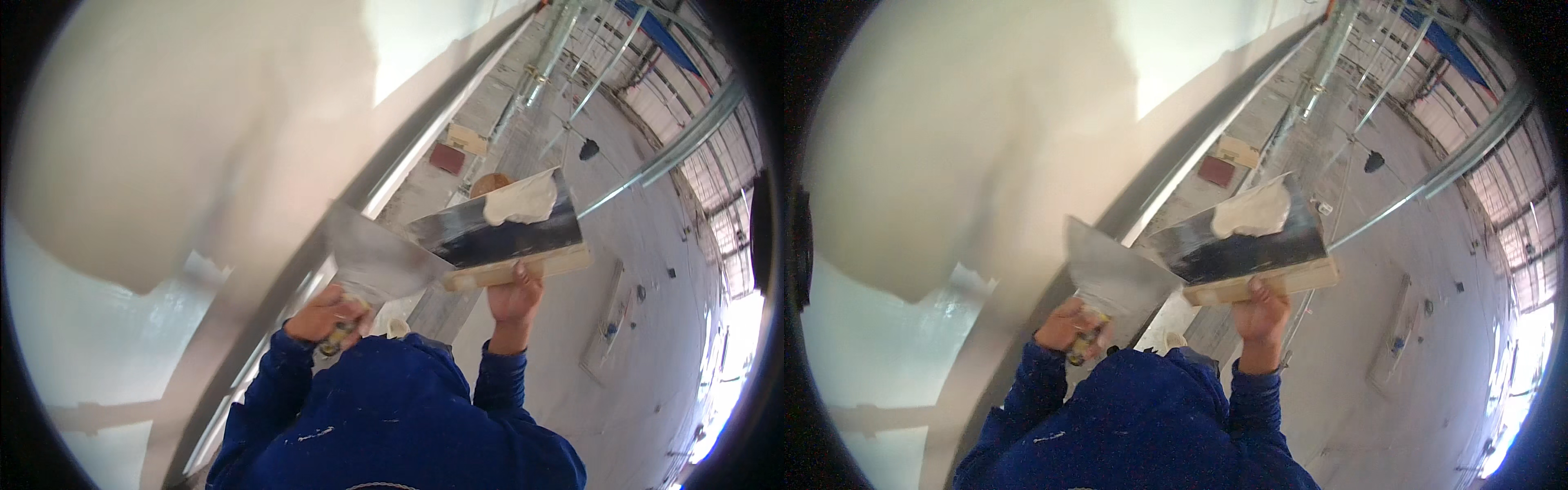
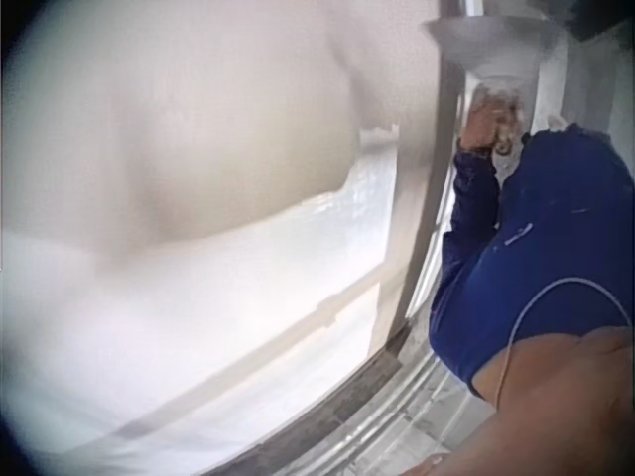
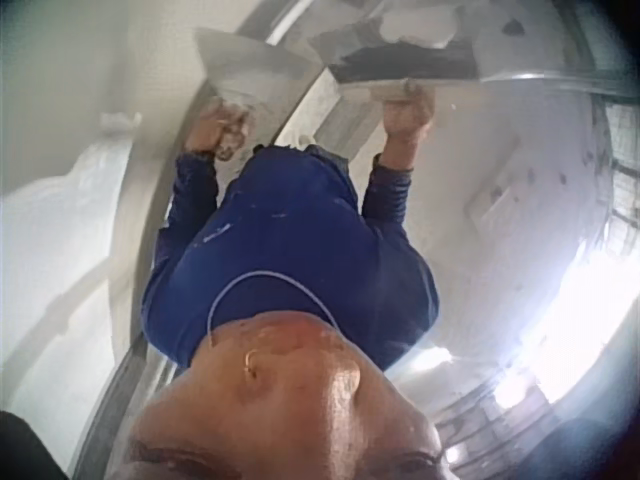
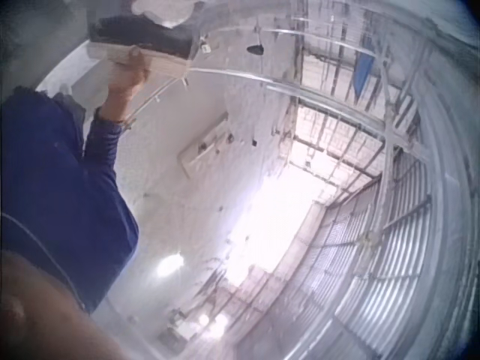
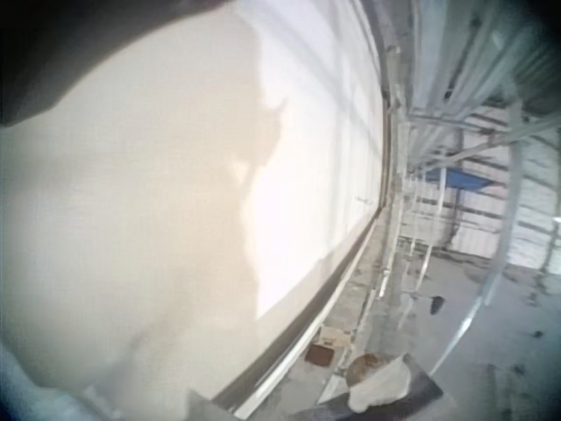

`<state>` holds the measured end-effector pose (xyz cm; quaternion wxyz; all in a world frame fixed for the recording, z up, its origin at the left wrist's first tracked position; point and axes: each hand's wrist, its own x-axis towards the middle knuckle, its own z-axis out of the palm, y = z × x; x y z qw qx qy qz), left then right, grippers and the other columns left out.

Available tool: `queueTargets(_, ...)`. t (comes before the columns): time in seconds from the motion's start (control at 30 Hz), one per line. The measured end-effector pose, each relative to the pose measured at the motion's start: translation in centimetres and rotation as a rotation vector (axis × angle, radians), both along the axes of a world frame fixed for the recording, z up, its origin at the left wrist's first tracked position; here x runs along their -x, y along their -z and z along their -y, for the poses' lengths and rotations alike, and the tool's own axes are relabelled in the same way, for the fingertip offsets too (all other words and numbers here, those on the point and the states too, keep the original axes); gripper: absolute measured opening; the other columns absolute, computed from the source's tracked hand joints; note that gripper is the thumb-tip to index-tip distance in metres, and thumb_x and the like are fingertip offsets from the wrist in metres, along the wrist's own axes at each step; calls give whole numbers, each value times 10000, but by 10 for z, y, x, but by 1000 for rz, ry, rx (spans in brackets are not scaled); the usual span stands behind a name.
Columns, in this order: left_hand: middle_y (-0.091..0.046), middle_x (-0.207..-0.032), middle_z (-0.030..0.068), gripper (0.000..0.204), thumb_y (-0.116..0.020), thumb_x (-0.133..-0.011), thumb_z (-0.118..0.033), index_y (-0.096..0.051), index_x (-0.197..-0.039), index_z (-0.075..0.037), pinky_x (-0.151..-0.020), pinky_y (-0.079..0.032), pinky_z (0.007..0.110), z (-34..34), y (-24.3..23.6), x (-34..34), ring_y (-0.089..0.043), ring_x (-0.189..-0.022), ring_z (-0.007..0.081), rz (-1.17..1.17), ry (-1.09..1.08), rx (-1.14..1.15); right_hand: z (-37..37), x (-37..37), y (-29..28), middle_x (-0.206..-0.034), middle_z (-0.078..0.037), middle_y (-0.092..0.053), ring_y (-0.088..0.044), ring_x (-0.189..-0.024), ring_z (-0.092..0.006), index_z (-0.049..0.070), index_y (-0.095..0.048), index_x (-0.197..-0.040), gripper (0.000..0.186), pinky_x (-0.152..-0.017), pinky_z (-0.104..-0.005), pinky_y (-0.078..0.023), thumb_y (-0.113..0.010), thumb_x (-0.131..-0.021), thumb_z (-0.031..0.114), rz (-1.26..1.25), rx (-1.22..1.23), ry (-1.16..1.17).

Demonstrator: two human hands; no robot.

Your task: The person applies plaster to a large curved wall using a trowel and a hawk. They repeatedly scoop plaster from the hawk and spread it onto the wall surface, smoothing it out with broad strokes. The person works on a scaffolding platform, moving along the wall to cover different sections.

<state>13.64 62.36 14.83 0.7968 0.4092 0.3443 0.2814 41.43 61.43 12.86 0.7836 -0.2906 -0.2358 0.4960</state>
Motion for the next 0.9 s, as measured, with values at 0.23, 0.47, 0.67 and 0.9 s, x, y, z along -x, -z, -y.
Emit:
queueTargets(0.23,-484,-671,99,319,-493,-847,-246,-444,-945,54,-338,-360,210,9,3,-21,-451,-401,109,335,83,119,8,31,38,-1119,-119,-517,-500,-995,-240,18,-442,-1179,540,-831,-387,-422,-621,-670,51,246,-115,-281)
queueTargets(0.47,-470,-655,91,356,-512,-838,-297,-432,-934,37,-318,-365,201,9,-3,-7,-433,-375,98,526,118,130,-23,41,6,-1088,-168,-535,-499,-990,-251,8,-520,-1125,481,-897,-359,-343,-610,-655,62,959,-520,-274)
queueTargets(0.67,-470,-639,47,299,-514,-840,-300,-458,-863,-7,-360,-397,209,-7,-13,4,-448,-406,82,458,-29,-118,-13,-5,67,-1018,-83,-538,-466,-1018,-257,21,-511,-1050,475,-880,-359,-363,-552,-583,-59,511,244,-190)
queueTargets(0.9,-491,-625,28,193,-524,-842,-211,-485,-822,-23,-437,-398,230,-38,6,-15,-476,-487,95,169,-362,-525,-19,-18,30,-970,-118,-504,-515,-902,-249,19,-448,-1085,421,-784,-354,-436,-534,-740,244,-15,384,-70)
